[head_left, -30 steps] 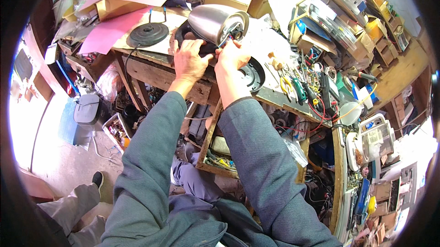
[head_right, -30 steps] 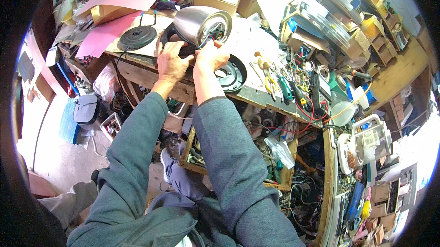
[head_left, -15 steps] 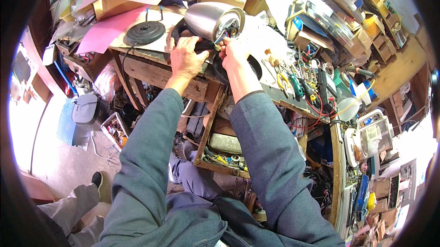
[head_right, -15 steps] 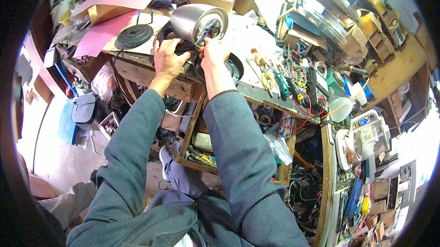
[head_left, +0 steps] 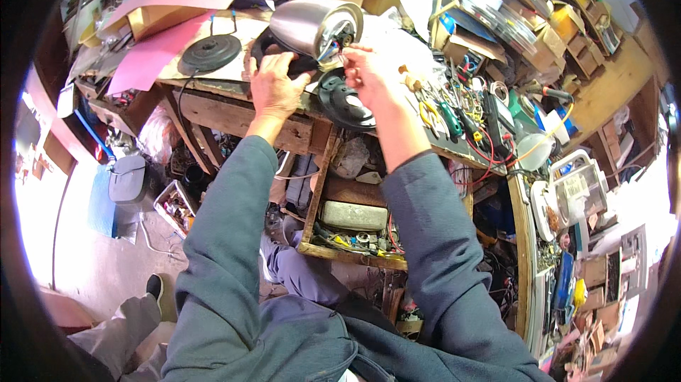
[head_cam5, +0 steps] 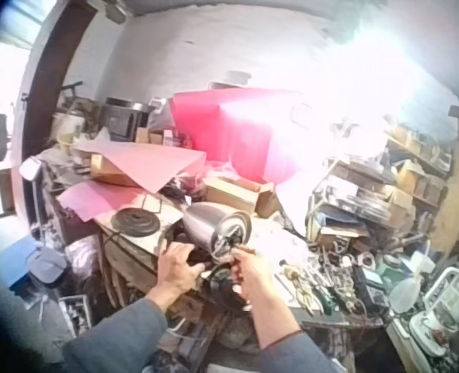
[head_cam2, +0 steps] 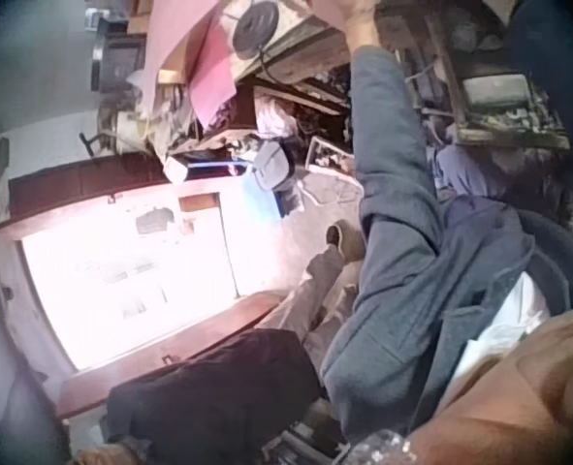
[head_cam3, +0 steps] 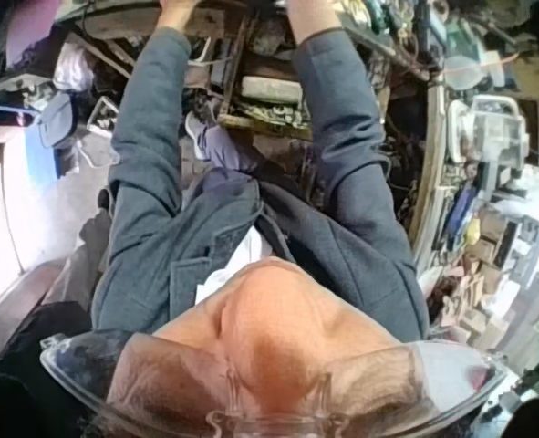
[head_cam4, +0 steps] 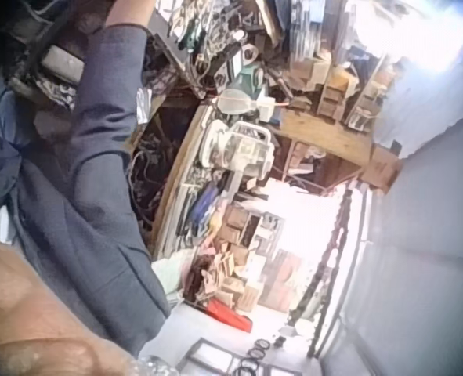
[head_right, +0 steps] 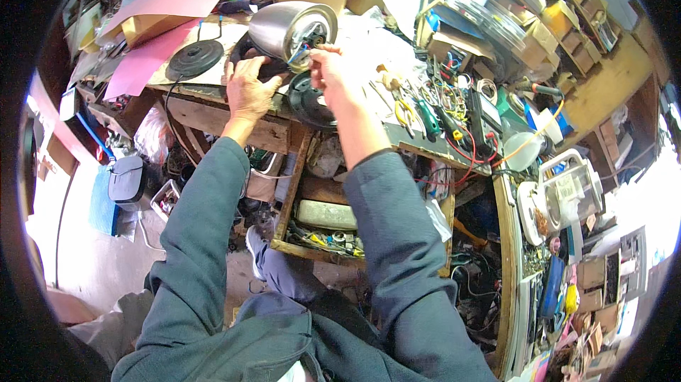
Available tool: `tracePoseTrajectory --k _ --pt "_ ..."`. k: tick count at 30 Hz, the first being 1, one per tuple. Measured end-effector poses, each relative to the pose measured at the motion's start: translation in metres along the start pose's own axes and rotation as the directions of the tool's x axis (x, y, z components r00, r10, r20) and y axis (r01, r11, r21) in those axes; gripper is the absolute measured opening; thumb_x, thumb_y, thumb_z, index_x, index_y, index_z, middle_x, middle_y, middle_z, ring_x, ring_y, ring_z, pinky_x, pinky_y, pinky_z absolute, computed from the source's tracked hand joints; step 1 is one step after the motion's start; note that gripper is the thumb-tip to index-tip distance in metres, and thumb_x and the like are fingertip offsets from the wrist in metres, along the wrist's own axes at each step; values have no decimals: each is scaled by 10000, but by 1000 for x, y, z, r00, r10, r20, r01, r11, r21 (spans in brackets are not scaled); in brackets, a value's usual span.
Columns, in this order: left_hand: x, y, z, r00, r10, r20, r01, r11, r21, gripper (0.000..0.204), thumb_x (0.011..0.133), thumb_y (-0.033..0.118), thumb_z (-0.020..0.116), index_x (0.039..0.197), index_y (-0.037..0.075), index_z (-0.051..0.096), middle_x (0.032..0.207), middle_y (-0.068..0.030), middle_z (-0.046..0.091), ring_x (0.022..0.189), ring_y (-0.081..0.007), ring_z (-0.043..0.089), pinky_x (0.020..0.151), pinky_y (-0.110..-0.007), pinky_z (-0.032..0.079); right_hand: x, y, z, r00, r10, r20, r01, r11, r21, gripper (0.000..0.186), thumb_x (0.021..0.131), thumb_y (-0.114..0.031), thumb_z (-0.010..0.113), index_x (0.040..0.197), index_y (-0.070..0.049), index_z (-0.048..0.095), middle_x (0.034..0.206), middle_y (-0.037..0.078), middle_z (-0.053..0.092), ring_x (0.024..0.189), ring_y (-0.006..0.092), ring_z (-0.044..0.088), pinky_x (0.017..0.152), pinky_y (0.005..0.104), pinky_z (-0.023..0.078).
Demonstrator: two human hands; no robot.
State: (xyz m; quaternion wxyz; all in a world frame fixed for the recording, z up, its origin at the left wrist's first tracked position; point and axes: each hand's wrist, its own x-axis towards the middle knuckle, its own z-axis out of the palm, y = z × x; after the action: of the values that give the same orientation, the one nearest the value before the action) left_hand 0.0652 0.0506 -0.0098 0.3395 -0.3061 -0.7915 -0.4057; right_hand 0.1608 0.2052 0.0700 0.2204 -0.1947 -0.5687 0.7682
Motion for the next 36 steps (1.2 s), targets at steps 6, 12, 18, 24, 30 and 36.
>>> tracePoseTrajectory --k 6,12,18,24,30,36 --pt "1 -2 1 999 35 -23 -35 999 3 451 781 374 861 1108 92 734 1100 -68 738 1149 -263 643 1186 -516 320 -4 -51 -112 870 -454 190 131 -158 -979 256 872 -283 702 931 -52 796 892 185 758 846 349 745 816 415 583" --pt "2 4 -1 1000 -2 11 2 1000 -5 446 780 368 862 1105 90 736 1102 -63 737 1158 -253 637 1191 -501 316 -17 -27 -130 858 -378 347 205 -366 -907 265 921 -138 617 1127 -12 725 1141 244 699 1052 392 700 904 463 566" --pt "0 -2 -1 1000 7 -5 -7 1000 -15 442 774 360 862 1097 86 734 1091 -59 734 1133 -255 637 1209 -516 292 -13 -22 -124 828 -467 311 206 -263 -943 158 867 -125 647 944 -11 724 948 245 713 907 407 713 817 487 562" --pt "0 -6 6 1000 12 -22 -13 999 -34 435 760 339 854 1097 96 724 1116 -50 735 1172 -253 630 1200 -583 299 -28 -50 -75 836 -376 399 343 -209 -916 164 879 -169 664 892 -15 718 855 196 718 804 338 712 750 434 551" --pt "-1 -2 7 1000 1 -15 -1 999 -41 427 760 337 848 1094 101 722 1118 -47 732 1175 -251 627 1204 -583 287 -23 -37 -32 772 -333 541 446 -323 -835 213 901 -213 655 925 -5 696 885 203 716 845 368 709 777 462 551" --pt "0 -2 7 1000 -5 -20 4 999 -49 424 754 337 849 1088 109 721 1103 -44 731 1155 -248 631 1205 -583 286 -19 -37 -17 696 -408 591 460 -379 -803 181 851 -167 712 867 13 702 862 224 713 835 382 718 769 478 564"
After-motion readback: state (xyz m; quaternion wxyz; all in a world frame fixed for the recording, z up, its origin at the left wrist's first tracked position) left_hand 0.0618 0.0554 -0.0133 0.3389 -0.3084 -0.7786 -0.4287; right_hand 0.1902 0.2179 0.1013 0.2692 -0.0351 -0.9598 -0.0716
